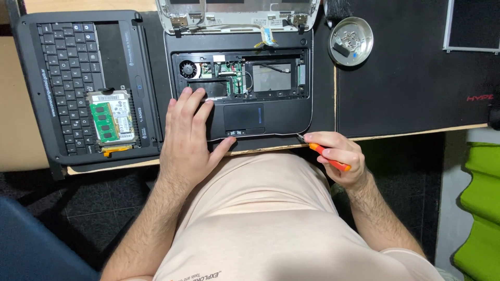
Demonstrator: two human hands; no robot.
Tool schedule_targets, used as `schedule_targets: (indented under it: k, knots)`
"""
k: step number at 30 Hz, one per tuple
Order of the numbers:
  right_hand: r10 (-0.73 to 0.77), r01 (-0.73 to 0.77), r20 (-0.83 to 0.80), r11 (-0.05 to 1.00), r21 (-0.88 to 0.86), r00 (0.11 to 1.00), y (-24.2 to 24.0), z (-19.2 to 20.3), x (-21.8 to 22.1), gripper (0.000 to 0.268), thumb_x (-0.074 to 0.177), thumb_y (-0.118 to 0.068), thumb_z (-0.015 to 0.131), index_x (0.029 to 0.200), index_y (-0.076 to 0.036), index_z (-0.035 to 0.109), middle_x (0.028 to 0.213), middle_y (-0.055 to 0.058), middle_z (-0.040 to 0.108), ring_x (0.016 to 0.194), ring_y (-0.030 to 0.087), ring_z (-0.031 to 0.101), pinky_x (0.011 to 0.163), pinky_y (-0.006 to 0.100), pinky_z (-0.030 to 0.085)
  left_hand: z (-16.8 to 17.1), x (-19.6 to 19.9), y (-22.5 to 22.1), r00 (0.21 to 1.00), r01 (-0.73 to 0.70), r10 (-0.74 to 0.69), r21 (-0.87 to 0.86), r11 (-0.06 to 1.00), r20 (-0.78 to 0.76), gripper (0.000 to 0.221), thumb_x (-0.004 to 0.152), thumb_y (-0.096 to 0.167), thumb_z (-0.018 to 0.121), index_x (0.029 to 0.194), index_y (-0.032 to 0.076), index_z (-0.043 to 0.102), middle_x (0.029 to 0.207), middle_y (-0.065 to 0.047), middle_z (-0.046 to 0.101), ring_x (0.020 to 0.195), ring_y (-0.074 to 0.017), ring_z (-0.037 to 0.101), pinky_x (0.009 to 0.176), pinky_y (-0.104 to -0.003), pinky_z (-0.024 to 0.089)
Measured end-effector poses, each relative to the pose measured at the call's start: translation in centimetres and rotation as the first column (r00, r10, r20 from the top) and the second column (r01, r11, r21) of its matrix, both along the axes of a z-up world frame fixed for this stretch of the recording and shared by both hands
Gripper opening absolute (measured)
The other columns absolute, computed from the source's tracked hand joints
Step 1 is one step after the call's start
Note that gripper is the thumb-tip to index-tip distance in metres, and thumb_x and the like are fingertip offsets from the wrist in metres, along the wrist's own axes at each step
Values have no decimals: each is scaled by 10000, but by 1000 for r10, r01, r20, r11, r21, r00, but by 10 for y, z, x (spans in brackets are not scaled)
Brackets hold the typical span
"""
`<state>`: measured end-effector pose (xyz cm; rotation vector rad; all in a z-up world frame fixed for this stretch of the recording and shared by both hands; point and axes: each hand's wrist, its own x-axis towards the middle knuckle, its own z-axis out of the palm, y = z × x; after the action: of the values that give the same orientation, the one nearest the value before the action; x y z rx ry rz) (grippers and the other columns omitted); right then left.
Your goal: Disassembling a laptop by removing the screen bezel, the screen itself, and unscrewing internal components.
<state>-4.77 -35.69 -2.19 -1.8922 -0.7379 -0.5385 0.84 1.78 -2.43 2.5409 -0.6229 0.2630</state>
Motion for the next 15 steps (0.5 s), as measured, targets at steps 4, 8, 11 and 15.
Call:
schedule_targets:
  k: [4, 8, 11, 15]
  knots:
    - [6, -6, -6, 1000, -22, 1000, 0, 5, 0, 161, 1233, -193, 672, 1292, -56, 610, 1197, 316, 924, 926, 526, 900, 740, 553, 738, -2, 0, 0, 1000, 1, -1, -1, 1000, 1, 897, 1079, 542, 970, 1715, 24, 608, 1833, -244, 538, 1760, -518, 466, 1474, -716, 275]
    - [1, -5, -54, 996, -86, 999, 3, 24, 5, 142, 1217, -159, 702, 1269, -52, 625, 1194, 300, 924, 888, 518, 885, 710, 562, 728, 0, 0, 1, 1000, 2, -2, 8, 1000, -6, 908, 1069, 533, 981, 1721, 27, 601, 1840, -241, 532, 1765, -515, 460, 1477, -716, 269]
    - [-52, 26, -153, 985, -168, 987, 7, 43, 6, 135, 1196, -115, 750, 1269, -49, 657, 1202, 263, 928, 895, 499, 885, 725, 571, 729, 0, -1, 1, 1000, 4, -4, 13, 1000, -11, 908, 1075, 544, 971, 1723, 29, 597, 1845, -236, 525, 1768, -509, 455, 1481, -709, 263]
    - [-82, 1, -249, 950, -311, 965, 14, 63, 11, 138, 1165, -96, 804, 1263, -49, 718, 1217, 221, 926, 952, 498, 889, 756, 584, 738, 0, 0, 0, 1000, 0, 0, 11, 1000, -16, 904, 1081, 551, 962, 1724, 32, 594, 1846, -231, 524, 1771, -504, 452, 1484, -704, 258]
